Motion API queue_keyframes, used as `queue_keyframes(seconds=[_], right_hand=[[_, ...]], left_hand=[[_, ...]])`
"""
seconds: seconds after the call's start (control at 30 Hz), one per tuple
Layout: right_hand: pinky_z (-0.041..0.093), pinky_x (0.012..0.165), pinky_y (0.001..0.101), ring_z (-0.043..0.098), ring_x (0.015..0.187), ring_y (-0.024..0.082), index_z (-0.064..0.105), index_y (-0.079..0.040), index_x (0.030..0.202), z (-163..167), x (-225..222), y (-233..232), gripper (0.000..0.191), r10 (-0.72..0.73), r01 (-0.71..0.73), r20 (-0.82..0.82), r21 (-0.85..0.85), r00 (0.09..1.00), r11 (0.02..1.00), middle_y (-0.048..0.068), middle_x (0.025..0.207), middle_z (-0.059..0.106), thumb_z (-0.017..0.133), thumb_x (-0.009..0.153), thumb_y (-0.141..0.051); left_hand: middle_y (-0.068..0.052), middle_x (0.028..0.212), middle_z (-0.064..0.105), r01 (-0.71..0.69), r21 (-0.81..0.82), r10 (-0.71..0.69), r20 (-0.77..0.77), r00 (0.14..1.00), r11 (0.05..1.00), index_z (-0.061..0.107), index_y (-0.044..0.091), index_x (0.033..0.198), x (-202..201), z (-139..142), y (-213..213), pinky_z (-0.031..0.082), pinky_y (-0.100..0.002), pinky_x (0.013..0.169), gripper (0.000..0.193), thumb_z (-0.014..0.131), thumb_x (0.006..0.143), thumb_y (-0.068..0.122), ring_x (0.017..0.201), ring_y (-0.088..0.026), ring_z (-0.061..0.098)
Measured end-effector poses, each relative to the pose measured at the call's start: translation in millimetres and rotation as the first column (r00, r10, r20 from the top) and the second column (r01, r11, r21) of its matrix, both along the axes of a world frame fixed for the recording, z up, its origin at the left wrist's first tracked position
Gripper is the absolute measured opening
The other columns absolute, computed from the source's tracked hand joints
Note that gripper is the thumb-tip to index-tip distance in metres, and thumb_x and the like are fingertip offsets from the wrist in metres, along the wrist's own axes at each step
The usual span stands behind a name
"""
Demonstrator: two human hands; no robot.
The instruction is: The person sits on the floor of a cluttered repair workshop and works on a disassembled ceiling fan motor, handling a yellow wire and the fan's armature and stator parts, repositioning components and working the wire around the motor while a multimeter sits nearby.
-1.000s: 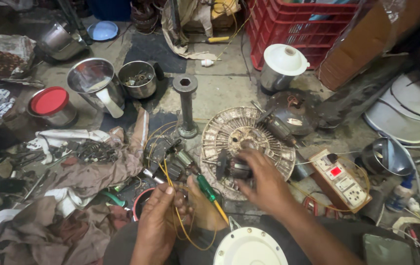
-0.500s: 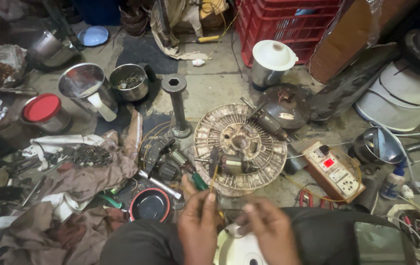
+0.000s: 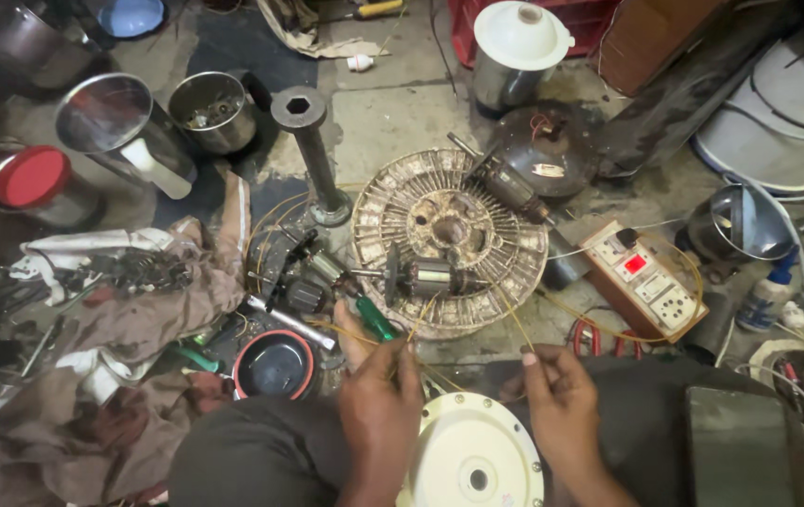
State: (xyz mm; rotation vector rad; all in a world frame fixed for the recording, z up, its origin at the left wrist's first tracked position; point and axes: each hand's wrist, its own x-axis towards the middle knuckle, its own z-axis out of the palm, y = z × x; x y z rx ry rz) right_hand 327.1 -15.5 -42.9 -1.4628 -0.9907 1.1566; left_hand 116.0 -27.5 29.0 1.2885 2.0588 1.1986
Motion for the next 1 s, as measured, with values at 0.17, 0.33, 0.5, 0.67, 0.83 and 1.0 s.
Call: queue_keyframes(seconds=[0.17, 0.33, 0.5, 0.67, 0.83, 1.0], right_hand=[[0.054, 0.061, 0.0302, 0.069, 0.063, 0.018, 0.06, 0.003, 0.103, 4.6, 0.8, -8.5, 0.012, -0.019, 0.019, -0.043, -0.002, 0.999, 1.0, 0.013, 0.071, 0.072, 0.06, 0.099, -0.009], [0.054, 0.064, 0.0292, 0.069, 0.065, 0.017, 0.06, 0.003, 0.103, 11.4, 0.0, -16.6, 0.012, -0.033, 0.035, -0.056, 0.028, 0.998, 0.999, 0.013, 0.073, 0.072, 0.06, 0.1, -0.009], [0.054, 0.065, 0.03, 0.069, 0.066, 0.017, 0.063, 0.001, 0.102, 22.4, -2.6, -17.0, 0.011, -0.033, 0.031, -0.044, -0.042, 0.998, 0.999, 0.012, 0.072, 0.072, 0.06, 0.099, -0.009], [0.052, 0.059, 0.0275, 0.066, 0.061, 0.013, 0.063, 0.0, 0.092, 38.0, -6.3, -11.7, 0.014, -0.106, 0.106, 0.007, -0.021, 0.994, 0.994, 0.009, 0.068, 0.069, 0.062, 0.1, -0.012], [0.049, 0.047, 0.0235, 0.055, 0.053, 0.005, 0.061, -0.003, 0.076, 55.0, -9.9, 5.6, 0.023, -0.085, 0.072, 0.163, 0.08, 0.983, 0.994, 0.001, 0.063, 0.061, 0.069, 0.095, -0.012], [0.035, 0.044, 0.0229, 0.047, 0.047, 0.003, 0.057, -0.004, 0.068, 63.9, -15.5, 14.6, 0.029, -0.015, -0.003, 0.215, 0.082, 0.977, 0.997, -0.002, 0.056, 0.055, 0.07, 0.094, -0.009]], left_hand=[[-0.015, 0.08, 0.077, -0.032, 0.046, 0.032, -0.014, 0.999, 0.998, 0.078, 0.009, 0.098, -2.7, -8.1, -0.4, 0.055, -0.043, 0.065, 0.017, 0.07, 0.088, 0.021, 0.07, -0.034, 0.072], [-0.015, 0.08, 0.076, -0.036, 0.038, 0.036, 0.0, 0.999, 0.999, 0.078, 0.011, 0.096, -3.1, -11.2, -1.8, 0.055, -0.043, 0.064, 0.015, 0.071, 0.089, 0.021, 0.071, -0.034, 0.073], [-0.015, 0.077, 0.075, -0.036, 0.072, 0.039, -0.039, 0.999, 0.997, 0.078, 0.012, 0.096, -2.8, -9.0, -3.2, 0.055, -0.042, 0.061, 0.013, 0.072, 0.089, 0.021, 0.069, -0.034, 0.073], [-0.015, 0.069, 0.073, -0.06, -0.102, 0.069, 0.09, 0.994, 0.993, 0.078, 0.012, 0.095, -2.4, -6.0, -2.2, 0.054, -0.041, 0.057, 0.014, 0.071, 0.089, 0.023, 0.059, -0.03, 0.073], [-0.015, 0.069, 0.072, -0.062, 0.035, 0.061, 0.039, 0.997, 0.997, 0.078, 0.01, 0.095, -1.0, -5.3, -1.7, 0.053, -0.04, 0.056, 0.014, 0.072, 0.088, 0.02, 0.06, -0.03, 0.072], [-0.013, 0.068, 0.074, -0.051, 0.011, 0.05, 0.131, 0.99, 0.999, 0.078, 0.009, 0.096, -0.8, -2.6, -1.2, 0.055, -0.038, 0.056, 0.015, 0.07, 0.089, 0.02, 0.058, -0.025, 0.074]])
